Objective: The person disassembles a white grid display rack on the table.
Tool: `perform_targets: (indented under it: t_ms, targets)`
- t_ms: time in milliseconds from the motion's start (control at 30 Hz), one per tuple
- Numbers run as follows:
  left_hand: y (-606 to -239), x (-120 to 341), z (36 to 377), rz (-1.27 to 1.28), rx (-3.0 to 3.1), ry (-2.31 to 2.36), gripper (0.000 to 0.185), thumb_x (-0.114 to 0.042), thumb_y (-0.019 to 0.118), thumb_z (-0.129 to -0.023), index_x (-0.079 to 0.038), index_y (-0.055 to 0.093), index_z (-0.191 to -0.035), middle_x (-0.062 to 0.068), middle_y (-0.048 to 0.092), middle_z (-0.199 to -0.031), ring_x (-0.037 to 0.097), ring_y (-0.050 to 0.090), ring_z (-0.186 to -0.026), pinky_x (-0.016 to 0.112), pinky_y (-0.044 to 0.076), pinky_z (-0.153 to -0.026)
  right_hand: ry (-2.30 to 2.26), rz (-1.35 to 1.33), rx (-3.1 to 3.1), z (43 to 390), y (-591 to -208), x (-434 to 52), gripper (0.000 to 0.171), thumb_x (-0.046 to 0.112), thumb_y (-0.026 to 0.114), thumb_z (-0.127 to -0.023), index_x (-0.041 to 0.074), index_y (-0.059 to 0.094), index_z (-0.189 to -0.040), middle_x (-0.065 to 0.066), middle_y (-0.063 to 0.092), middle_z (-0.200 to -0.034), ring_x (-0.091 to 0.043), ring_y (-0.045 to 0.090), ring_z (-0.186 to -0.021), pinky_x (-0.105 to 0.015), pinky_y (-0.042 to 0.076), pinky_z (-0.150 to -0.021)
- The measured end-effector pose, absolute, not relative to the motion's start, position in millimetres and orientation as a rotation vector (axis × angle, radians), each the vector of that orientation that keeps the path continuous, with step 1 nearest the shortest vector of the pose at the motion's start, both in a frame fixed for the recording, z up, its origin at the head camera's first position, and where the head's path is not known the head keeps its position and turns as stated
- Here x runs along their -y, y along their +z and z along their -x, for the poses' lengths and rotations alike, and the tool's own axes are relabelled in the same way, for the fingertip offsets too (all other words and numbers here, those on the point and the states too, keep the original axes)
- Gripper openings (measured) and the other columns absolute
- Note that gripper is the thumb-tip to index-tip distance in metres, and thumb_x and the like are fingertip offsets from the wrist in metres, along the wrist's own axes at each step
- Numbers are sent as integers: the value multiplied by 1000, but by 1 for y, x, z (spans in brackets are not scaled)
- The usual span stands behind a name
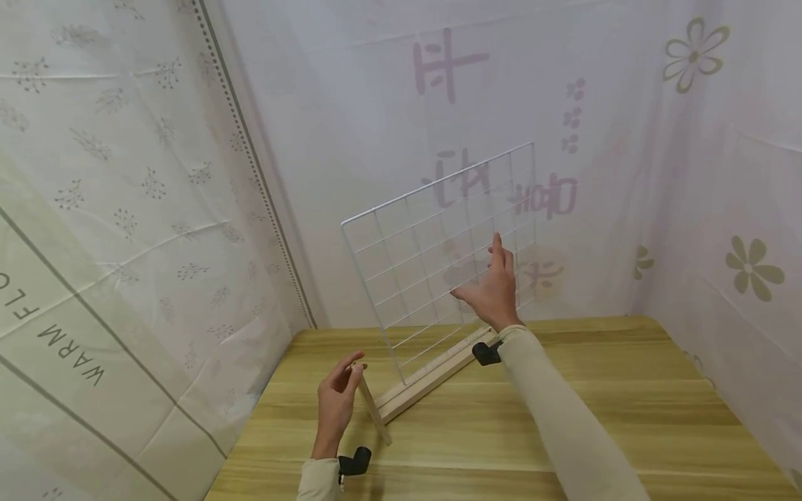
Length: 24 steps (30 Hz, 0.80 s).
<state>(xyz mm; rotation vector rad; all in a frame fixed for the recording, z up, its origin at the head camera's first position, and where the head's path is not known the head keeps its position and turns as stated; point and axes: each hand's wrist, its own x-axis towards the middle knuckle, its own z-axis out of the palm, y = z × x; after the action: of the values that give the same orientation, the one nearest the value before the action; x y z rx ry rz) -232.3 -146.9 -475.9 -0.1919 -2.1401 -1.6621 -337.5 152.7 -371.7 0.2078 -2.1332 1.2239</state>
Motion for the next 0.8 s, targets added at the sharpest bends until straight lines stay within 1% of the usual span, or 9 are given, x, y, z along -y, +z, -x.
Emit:
perform_targets:
  t_ms: [200,300,400,500,567,667,733,800]
  targets:
    - [-475,147,232,196,2129,-1671,25,-21,58,-92,-21,64,-116,8,64,-122,21,62,-107,32,48,-94,1184,-184,2189,334,-384,-168,127,25,89,-55,21,5,-150,-17,38,-135,-35,46,-109,-46,46,-80]
    - [-475,146,232,200,2125,-1675,25,-20,58,-92,-21,64,-116,7,64,-121,24,62,-109,30,48,-94,1156,-176,2221,332,-391,-177,128,24,89,-56,23,3,-150,-18,37,-134,-36,46,-109,-47,46,-80]
    - [-476,147,233,212,2111,-1675,25,-20,58,-92,-19,64,-116,6,64,-120,27,61,-109,27,48,-94,1137,-175,2237,329,-398,-186,128,22,89,-55,21,3,-150,-19,38,-134,-37,47,-109,-50,45,-81]
    - [-477,147,234,214,2099,-1672,25,-19,59,-91,-18,64,-116,5,66,-118,24,63,-107,24,48,-92,1131,-181,2243,326,-404,-193,128,20,89,-54,21,4,-150,-20,38,-133,-37,46,-110,-51,45,-81]
    - [-478,147,234,210,2093,-1670,25,-18,59,-91,-18,65,-115,2,66,-115,22,64,-103,25,50,-90,1119,-179,2256,324,-409,-198,128,19,88,-55,22,4,-150,-20,39,-132,-37,45,-110,-52,43,-82]
    - [-478,147,234,209,2084,-1672,25,-16,60,-90,-18,65,-115,2,67,-113,20,65,-99,29,51,-88,1095,-177,2282,322,-415,-205,127,18,88,-55,21,3,-150,-21,39,-132,-38,43,-112,-55,42,-84]
    - [-479,147,233,210,2082,-1670,25,-16,61,-90,-19,65,-114,2,67,-111,19,65,-96,31,52,-88,1082,-179,2299,320,-419,-209,128,18,88,-55,19,3,-151,-22,38,-132,-39,43,-111,-56,41,-85]
    - [-479,148,233,212,2080,-1668,25,-16,61,-90,-19,65,-114,2,67,-111,19,65,-96,31,51,-88,1080,-177,2318,319,-422,-212,129,19,88,-55,19,2,-151,-22,38,-133,-39,44,-110,-55,42,-84]
